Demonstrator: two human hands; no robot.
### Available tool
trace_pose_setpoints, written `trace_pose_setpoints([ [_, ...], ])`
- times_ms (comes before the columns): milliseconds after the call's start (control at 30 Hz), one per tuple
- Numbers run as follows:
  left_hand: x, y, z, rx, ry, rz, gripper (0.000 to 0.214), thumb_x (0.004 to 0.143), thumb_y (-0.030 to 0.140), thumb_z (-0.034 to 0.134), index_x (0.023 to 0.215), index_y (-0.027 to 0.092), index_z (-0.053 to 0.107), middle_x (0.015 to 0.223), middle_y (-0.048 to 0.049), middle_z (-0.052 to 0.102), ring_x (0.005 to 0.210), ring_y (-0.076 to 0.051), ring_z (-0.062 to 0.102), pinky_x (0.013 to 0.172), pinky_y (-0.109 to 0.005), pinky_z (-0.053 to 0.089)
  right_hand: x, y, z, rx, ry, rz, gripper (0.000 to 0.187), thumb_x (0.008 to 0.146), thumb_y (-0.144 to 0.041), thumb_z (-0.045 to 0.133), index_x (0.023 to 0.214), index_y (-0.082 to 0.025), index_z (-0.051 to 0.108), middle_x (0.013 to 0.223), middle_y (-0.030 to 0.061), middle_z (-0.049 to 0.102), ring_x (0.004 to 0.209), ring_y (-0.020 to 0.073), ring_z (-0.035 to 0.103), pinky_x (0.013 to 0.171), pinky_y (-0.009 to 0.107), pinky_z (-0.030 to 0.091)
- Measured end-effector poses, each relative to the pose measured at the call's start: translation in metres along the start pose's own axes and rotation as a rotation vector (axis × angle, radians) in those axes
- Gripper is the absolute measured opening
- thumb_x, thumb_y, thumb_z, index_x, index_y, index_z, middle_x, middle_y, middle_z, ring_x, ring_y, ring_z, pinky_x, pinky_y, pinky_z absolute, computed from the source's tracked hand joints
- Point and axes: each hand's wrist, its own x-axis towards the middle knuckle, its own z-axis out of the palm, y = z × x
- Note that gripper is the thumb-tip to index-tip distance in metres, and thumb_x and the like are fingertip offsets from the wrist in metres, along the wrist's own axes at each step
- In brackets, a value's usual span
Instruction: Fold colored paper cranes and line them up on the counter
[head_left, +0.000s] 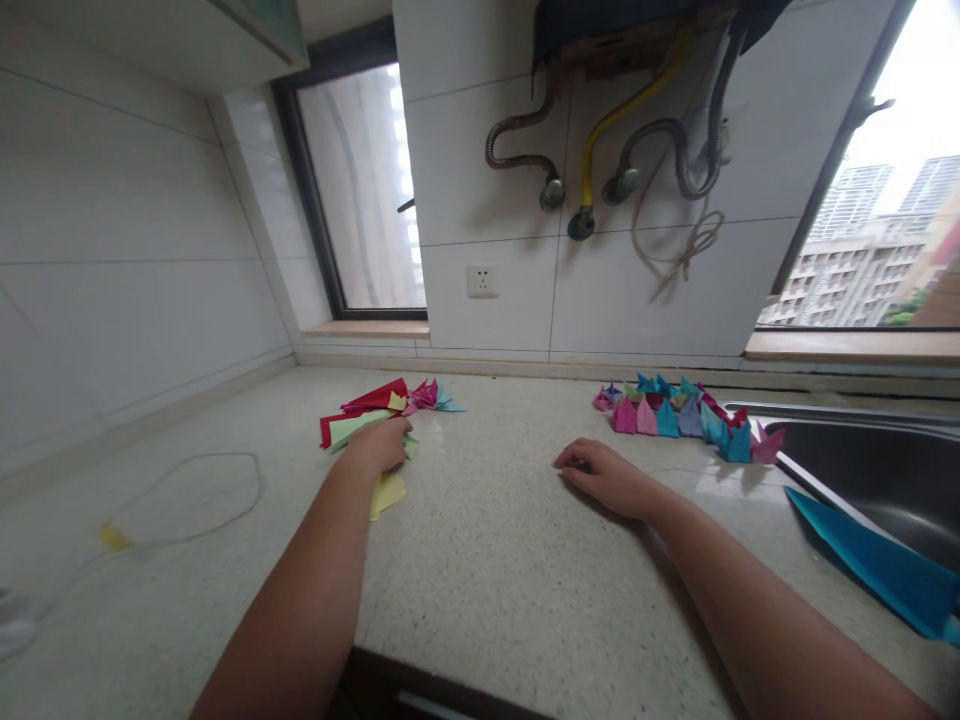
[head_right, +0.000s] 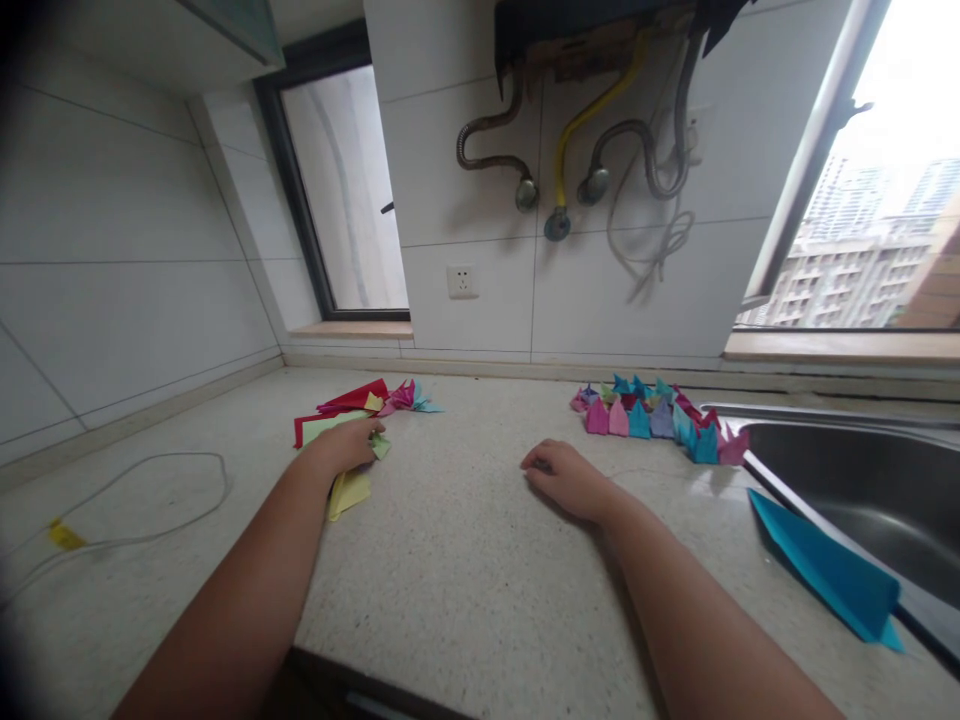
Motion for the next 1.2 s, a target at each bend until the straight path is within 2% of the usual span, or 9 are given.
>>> trace_pose_setpoints([
  [100, 0.000, 0.003, 0.000, -0.006, 0.004, 0.037, 0.052, 0.075, 0.019, 0.060, 0.126, 0.031, 0.060, 0.130, -0.0067, 0.065, 0.110, -0.026, 0.064, 0.088, -0.035, 0.047, 0.001, 0.002, 0.001, -0.006, 0.001, -0.008, 0.021, 0.083, -0.023, 0.056, 0.095, -0.018, 0.072, 0.101, 0.0099, 0.068, 0.097, 0.0223, 0.062, 0.092, 0.035, 0.045],
  [267, -0.006, 0.015, -0.005, -0.050, 0.038, 0.113, 0.043, 0.078, 0.019, 0.060, 0.119, 0.031, 0.064, 0.116, -0.0038, 0.071, 0.107, -0.025, 0.064, 0.088, -0.035, 0.046, 0.001, 0.002, 0.001, -0.002, 0.007, -0.003, 0.022, 0.083, -0.025, 0.056, 0.095, -0.019, 0.072, 0.101, 0.0101, 0.069, 0.097, 0.0228, 0.062, 0.091, 0.036, 0.046],
  [467, -0.007, 0.032, -0.004, -0.054, 0.099, 0.237, 0.036, 0.081, 0.018, 0.056, 0.114, 0.028, 0.068, 0.115, -0.0044, 0.071, 0.105, -0.025, 0.065, 0.086, -0.034, 0.045, 0.001, -0.003, -0.001, -0.019, 0.002, 0.001, 0.022, 0.083, -0.025, 0.056, 0.095, -0.019, 0.073, 0.102, 0.0103, 0.069, 0.098, 0.0234, 0.062, 0.092, 0.036, 0.045],
  [600, -0.007, 0.047, 0.003, -0.055, 0.114, 0.333, 0.030, 0.083, 0.020, 0.054, 0.106, 0.025, 0.073, 0.112, -0.0066, 0.072, 0.103, -0.025, 0.064, 0.086, -0.034, 0.045, 0.001, -0.007, -0.001, -0.051, 0.010, -0.019, 0.021, 0.084, -0.024, 0.056, 0.095, -0.019, 0.073, 0.100, 0.0102, 0.069, 0.096, 0.0230, 0.061, 0.091, 0.036, 0.045],
  [733, -0.016, 0.069, 0.008, -0.119, 0.110, 0.423, 0.024, 0.085, 0.030, 0.056, 0.102, 0.025, 0.073, 0.103, -0.0065, 0.073, 0.094, -0.025, 0.065, 0.077, -0.033, 0.045, 0.001, -0.012, 0.000, -0.068, 0.013, -0.021, 0.020, 0.084, -0.024, 0.058, 0.095, -0.019, 0.073, 0.098, 0.0094, 0.070, 0.095, 0.0230, 0.061, 0.090, 0.037, 0.044],
  [867, -0.032, 0.093, 0.011, -0.202, 0.120, 0.508, 0.023, 0.087, 0.039, 0.057, 0.097, 0.025, 0.073, 0.091, -0.0042, 0.073, 0.084, -0.023, 0.064, 0.069, -0.031, 0.043, -0.001, -0.025, 0.003, 0.017, 0.013, -0.022, 0.020, 0.086, -0.028, 0.058, 0.098, -0.019, 0.071, 0.096, 0.0080, 0.070, 0.088, 0.0206, 0.061, 0.083, 0.033, 0.045],
  [1033, -0.043, 0.121, 0.017, -0.282, 0.113, 0.558, 0.026, 0.089, 0.044, 0.055, 0.097, 0.026, 0.072, 0.086, -0.0030, 0.072, 0.077, -0.020, 0.063, 0.064, -0.030, 0.040, -0.002, -0.041, 0.002, 0.200, -0.031, 0.041, 0.027, 0.092, -0.039, 0.052, 0.102, -0.020, 0.069, 0.091, 0.0048, 0.070, 0.077, 0.0166, 0.059, 0.070, 0.028, 0.044],
  [1200, -0.044, 0.139, 0.024, -0.367, 0.169, 0.585, 0.022, 0.088, 0.041, 0.058, 0.093, 0.023, 0.071, 0.085, -0.0032, 0.070, 0.077, -0.019, 0.062, 0.064, -0.029, 0.040, -0.001, -0.040, 0.001, 0.201, 0.004, 0.080, 0.025, 0.091, -0.039, 0.055, 0.100, -0.020, 0.068, 0.077, 0.0022, 0.068, 0.067, 0.0143, 0.056, 0.062, 0.026, 0.040],
])
